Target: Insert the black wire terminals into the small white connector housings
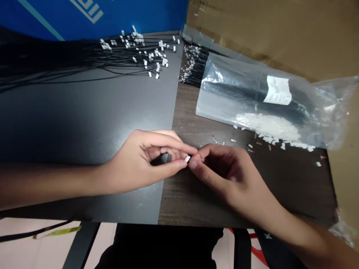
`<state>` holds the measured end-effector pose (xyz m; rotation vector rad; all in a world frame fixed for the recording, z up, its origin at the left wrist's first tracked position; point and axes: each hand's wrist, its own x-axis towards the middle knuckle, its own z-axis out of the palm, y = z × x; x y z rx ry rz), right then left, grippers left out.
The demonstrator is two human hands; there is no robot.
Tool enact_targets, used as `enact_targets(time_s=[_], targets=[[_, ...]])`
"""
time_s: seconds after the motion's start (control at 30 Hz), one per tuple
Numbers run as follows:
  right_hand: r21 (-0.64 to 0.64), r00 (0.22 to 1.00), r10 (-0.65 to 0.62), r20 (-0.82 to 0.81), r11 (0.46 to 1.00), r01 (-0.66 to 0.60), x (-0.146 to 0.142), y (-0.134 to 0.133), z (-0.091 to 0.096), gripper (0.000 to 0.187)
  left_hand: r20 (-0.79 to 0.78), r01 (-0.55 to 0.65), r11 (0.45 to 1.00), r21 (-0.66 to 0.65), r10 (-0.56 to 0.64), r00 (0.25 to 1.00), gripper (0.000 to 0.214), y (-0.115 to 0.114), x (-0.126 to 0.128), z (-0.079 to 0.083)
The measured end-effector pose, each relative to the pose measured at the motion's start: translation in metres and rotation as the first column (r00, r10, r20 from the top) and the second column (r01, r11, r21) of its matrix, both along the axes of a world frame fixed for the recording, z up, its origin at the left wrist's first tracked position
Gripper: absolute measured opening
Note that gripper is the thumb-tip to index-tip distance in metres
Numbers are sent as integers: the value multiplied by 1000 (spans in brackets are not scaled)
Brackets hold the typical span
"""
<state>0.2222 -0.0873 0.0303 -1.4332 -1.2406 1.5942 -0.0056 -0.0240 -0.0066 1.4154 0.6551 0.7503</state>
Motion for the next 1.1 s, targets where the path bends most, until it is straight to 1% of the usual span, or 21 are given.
enact_targets(time_s=[0.1,0.2,0.27,0.3,0.37,0.43,0.5,0.57,0.6,0.63,0.67,0.7,0.77,0.8,0.83,0.9,0.93,0.97,1.0,1.03,1.1], targets=[[49,999,-30,19,998,30,0,-1,1,16,36,3,992,-130,2,999,26,2,1,1],[139,996,-42,83,990,31,2,-2,4,15,78,21,957,-290,1,997,18,6,1,5],[217,985,-42,167,976,5,4,-4,5,18,134,-8,921,-389,65,989,19,13,2,11],[257,975,-39,220,966,-20,5,-6,6,20,167,-35,909,-414,113,979,20,19,3,15],[332,944,-29,330,939,-87,6,-13,5,23,230,-96,909,-406,203,952,19,38,1,26],[390,915,-20,404,908,-153,7,-21,4,26,266,-163,928,-336,259,928,13,63,-6,40],[439,900,-4,436,874,-209,9,-26,3,30,274,-238,937,-256,306,912,8,91,-19,54],[483,888,51,457,824,-296,15,-26,3,34,280,-315,933,-173,353,893,8,121,-38,70],[484,867,86,492,800,-354,21,-22,3,36,279,-347,930,-122,368,887,9,135,-48,79],[461,826,110,553,785,-414,28,-17,3,37,257,-372,925,-76,378,889,11,148,-59,88],[408,755,116,645,784,-468,37,-11,3,36,207,-381,924,-22,377,903,15,161,-69,97],[345,658,86,748,797,-496,46,-4,2,34,151,-373,927,44,363,920,18,171,-78,106],[238,417,-21,909,847,-475,66,9,0,28,63,-343,917,205,337,939,20,189,-90,122],[211,349,-47,936,869,-448,75,15,-1,23,49,-335,911,240,333,942,18,195,-92,128],[192,302,-61,951,884,-426,83,19,-2,19,33,-325,904,278,329,944,16,199,-92,132],[163,268,-55,962,903,-399,92,25,-3,13,-59,-282,871,403,332,941,21,203,-83,131],[148,260,-45,964,908,-392,94,27,-3,12,-149,-221,839,497,333,931,24,203,-77,125],[132,256,-32,966,913,-386,95,29,-2,12,-252,-136,795,592,342,905,26,202,-69,117],[117,255,-18,967,917,-381,95,30,-1,13,-371,-8,744,668,342,864,27,202,-61,106],[105,256,-6,967,921,-375,94,32,0,14,-438,77,724,686,326,838,26,202,-54,94],[90,262,9,965,927,-364,92,35,1,17,-519,184,706,683,293,803,23,203,-42,67]])
